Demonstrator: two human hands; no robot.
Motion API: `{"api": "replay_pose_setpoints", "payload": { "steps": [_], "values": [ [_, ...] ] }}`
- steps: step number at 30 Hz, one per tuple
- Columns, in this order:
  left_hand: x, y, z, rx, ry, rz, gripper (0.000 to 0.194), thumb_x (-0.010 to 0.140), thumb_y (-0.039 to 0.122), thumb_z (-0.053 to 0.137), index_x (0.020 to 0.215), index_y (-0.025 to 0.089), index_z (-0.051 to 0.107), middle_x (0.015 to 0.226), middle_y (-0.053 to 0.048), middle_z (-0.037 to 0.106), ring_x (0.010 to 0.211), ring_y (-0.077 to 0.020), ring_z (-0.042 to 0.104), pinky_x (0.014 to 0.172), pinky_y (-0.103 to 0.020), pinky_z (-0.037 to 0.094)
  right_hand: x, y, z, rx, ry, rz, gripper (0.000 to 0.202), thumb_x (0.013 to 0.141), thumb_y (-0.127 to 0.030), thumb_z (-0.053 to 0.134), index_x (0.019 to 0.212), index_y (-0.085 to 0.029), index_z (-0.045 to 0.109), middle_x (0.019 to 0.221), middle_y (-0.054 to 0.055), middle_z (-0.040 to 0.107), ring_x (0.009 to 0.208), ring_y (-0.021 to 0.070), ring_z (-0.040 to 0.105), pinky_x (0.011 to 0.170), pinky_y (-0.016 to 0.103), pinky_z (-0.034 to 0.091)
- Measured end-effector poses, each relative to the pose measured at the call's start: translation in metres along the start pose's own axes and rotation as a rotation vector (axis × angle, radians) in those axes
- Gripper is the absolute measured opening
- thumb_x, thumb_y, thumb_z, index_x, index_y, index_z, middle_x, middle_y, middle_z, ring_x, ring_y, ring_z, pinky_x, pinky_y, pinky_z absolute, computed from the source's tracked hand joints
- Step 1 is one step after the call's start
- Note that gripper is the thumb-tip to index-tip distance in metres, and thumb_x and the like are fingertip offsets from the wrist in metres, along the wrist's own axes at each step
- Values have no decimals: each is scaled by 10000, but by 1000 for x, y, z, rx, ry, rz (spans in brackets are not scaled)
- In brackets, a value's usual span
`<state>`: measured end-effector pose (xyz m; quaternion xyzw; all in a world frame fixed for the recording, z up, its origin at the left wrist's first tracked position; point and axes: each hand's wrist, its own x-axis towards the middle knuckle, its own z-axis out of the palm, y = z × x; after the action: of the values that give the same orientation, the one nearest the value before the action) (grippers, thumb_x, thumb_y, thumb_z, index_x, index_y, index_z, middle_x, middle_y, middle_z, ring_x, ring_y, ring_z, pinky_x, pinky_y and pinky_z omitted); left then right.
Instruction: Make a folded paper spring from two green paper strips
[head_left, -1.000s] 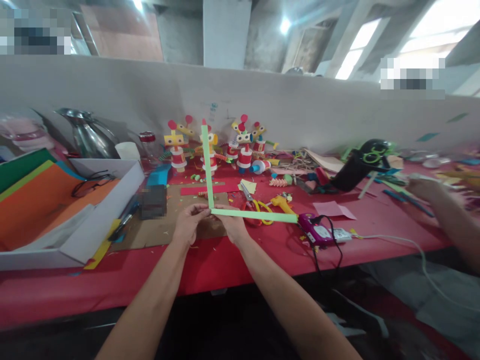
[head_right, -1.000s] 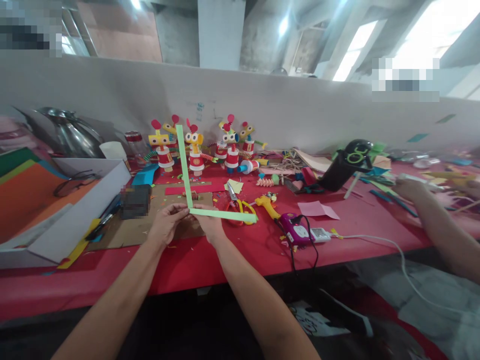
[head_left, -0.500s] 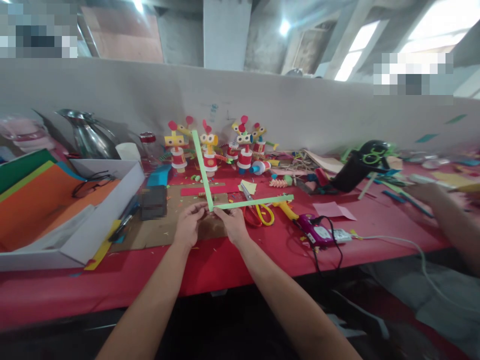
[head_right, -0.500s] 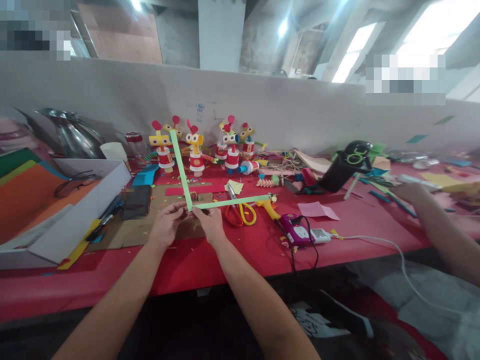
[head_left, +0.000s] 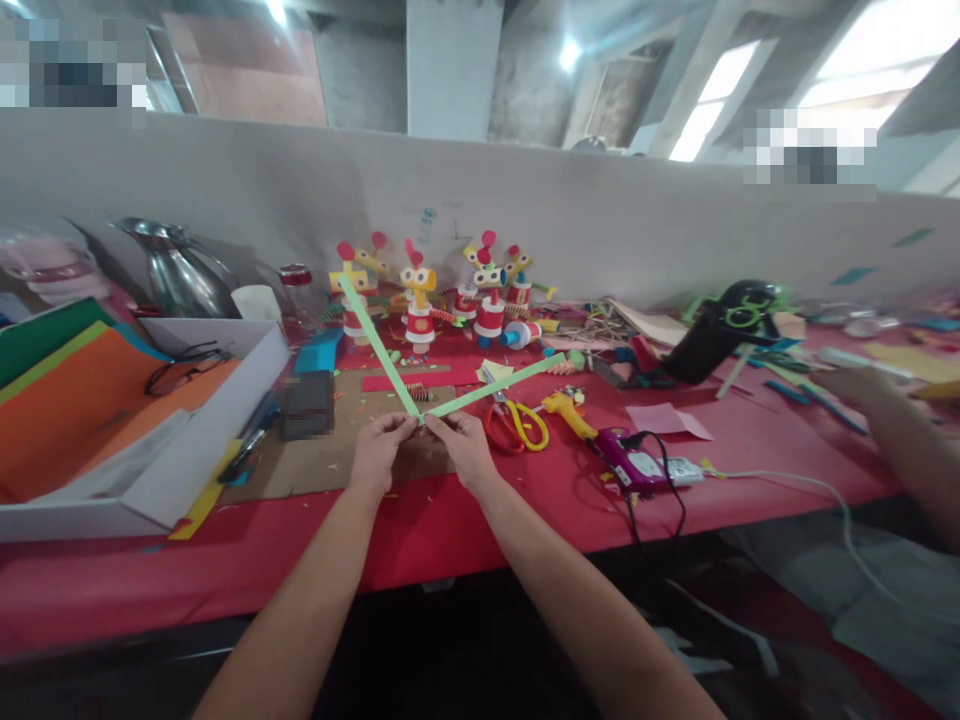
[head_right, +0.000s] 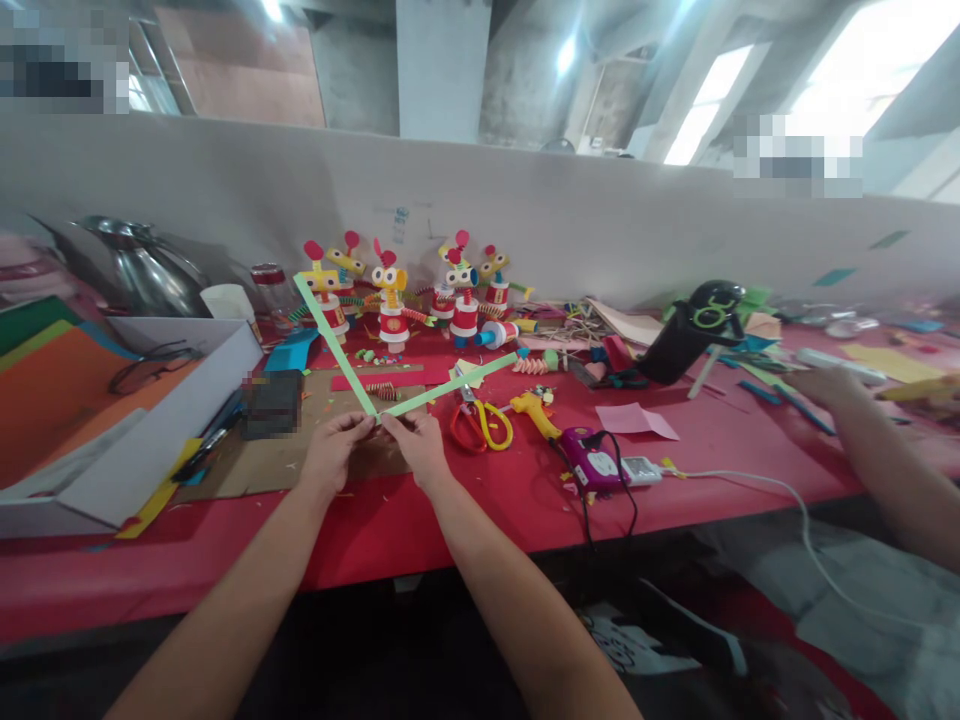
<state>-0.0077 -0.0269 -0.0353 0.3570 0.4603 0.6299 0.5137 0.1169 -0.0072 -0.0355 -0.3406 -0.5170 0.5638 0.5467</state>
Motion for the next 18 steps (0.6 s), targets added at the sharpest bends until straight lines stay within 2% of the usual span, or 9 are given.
{"api": "replay_pose_setpoints", "payload": {
  "steps": [4, 9, 18],
  "values": [
    [0, 0, 1, 23, -6, 32, 332, 528, 412, 802, 700, 148, 696, 588, -17, 662, 549, -136, 582, 633, -268, 442, 1, -1, 0, -104, 13, -21, 267, 702, -424, 667, 715, -160, 709, 583, 15, 652, 547, 142, 561, 561, 258, 452],
    [-1, -2, 1, 38, -22, 52, 321, 554, 416, 788, 702, 145, 698, 598, -28, 668, 556, -147, 588, 639, -281, 450, 1, -1, -1, -118, 18, -28, 283, 714, -435, 650, 607, -174, 661, 549, 9, 621, 529, 139, 540, 557, 262, 439],
    [-2, 1, 3, -10, 38, -14, 295, 475, 346, 828, 654, 161, 684, 581, 1, 648, 544, -127, 561, 594, -256, 421, 2, 7, -4, -154, 39, -34, 291, 726, -443, 636, 640, -166, 640, 560, -5, 593, 536, 132, 523, 545, 246, 415]
  ]
}}
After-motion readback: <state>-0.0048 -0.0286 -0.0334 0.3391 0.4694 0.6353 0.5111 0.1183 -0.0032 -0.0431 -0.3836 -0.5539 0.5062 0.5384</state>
